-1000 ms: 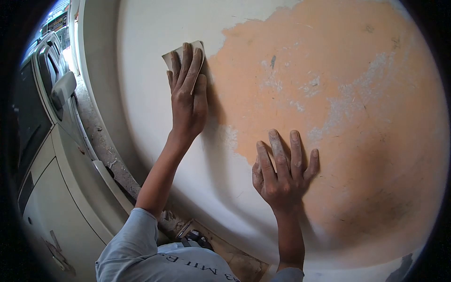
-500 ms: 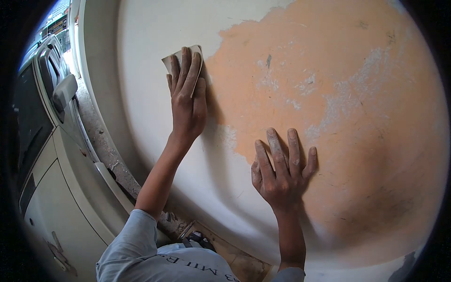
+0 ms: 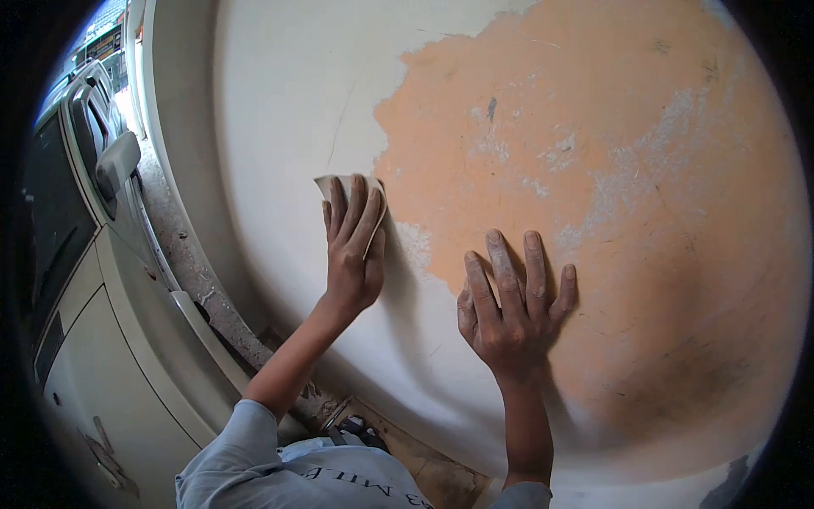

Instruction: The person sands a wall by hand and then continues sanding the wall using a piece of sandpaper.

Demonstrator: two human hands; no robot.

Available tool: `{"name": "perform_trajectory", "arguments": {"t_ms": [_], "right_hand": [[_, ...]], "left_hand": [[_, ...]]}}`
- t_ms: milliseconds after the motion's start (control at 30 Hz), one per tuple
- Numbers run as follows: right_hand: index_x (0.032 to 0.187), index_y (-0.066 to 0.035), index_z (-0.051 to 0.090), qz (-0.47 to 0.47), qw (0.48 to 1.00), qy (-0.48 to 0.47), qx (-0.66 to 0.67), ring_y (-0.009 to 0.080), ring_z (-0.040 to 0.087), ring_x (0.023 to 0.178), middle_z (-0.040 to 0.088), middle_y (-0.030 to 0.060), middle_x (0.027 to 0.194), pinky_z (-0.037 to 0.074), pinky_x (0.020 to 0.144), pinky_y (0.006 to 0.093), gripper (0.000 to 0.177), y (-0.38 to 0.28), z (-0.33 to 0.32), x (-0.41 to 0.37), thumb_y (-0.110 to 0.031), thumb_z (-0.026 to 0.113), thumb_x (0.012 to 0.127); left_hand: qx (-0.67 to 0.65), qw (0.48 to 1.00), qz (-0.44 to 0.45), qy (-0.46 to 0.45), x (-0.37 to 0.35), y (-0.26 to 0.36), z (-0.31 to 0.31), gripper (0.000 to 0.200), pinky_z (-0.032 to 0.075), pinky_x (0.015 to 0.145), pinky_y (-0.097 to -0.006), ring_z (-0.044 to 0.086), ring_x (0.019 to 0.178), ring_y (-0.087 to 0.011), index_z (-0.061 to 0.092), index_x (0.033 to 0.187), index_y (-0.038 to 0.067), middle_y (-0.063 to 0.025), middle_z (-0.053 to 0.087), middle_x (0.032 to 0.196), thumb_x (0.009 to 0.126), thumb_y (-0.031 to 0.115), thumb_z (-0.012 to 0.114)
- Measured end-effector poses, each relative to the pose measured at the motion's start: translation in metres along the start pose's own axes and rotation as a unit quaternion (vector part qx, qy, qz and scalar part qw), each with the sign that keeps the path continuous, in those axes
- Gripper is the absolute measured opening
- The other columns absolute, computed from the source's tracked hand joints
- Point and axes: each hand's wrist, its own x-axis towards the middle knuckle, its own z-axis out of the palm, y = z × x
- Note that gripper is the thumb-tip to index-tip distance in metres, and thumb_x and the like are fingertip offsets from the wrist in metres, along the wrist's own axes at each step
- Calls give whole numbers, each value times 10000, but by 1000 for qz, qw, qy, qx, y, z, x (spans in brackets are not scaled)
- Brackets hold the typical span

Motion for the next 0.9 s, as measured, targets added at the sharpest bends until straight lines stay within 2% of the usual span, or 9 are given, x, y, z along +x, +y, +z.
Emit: {"name": "perform_trajectory", "arguments": {"t_ms": [200,433,533,633,833,900], "right_hand": [[933,-217,660,-1,1000,0,0,264,452,1192,585,-18,1153,155,1041,532,204,0,0,0,-193,561,757],[926,-215,661,1,1000,0,1,274,453,1189,590,-14,1144,154,1041,535,199,-1,0,-1,-191,562,755],[947,-153,650,-20,1000,4,15,323,407,1221,559,48,1187,128,1055,528,189,0,0,0,-168,561,781],[937,-213,656,4,1000,-1,6,271,451,1192,584,-18,1155,157,1040,536,204,-1,0,-1,-187,564,756],[940,-213,654,4,1000,-6,2,268,449,1194,580,-22,1161,154,1042,531,206,-1,0,-1,-188,564,756],[941,-174,652,-12,1000,-3,7,304,417,1215,561,22,1182,139,1051,528,189,0,-1,-1,-179,565,774]], "left_hand": [[-5,993,38,114,79,-7,-6,429,117,1025,-582,146,1318,-434,427,1307,96,-147,300,1411,878,77,432],[31,997,21,72,59,-11,-9,459,121,1023,-592,144,1329,-410,400,1326,101,-126,276,1428,870,78,435],[34,997,17,64,55,-11,-10,458,122,1023,-591,136,1333,-405,408,1321,94,-122,277,1429,864,68,438],[38,997,18,66,55,-11,-8,455,123,1023,-591,138,1333,-404,412,1318,93,-122,278,1429,864,67,438],[37,997,16,60,52,-11,-10,456,126,1025,-588,138,1334,-399,420,1310,87,-128,282,1425,856,58,446],[40,998,13,51,46,-12,-11,462,126,1025,-586,137,1335,-397,422,1307,81,-135,284,1423,847,47,454]]}}
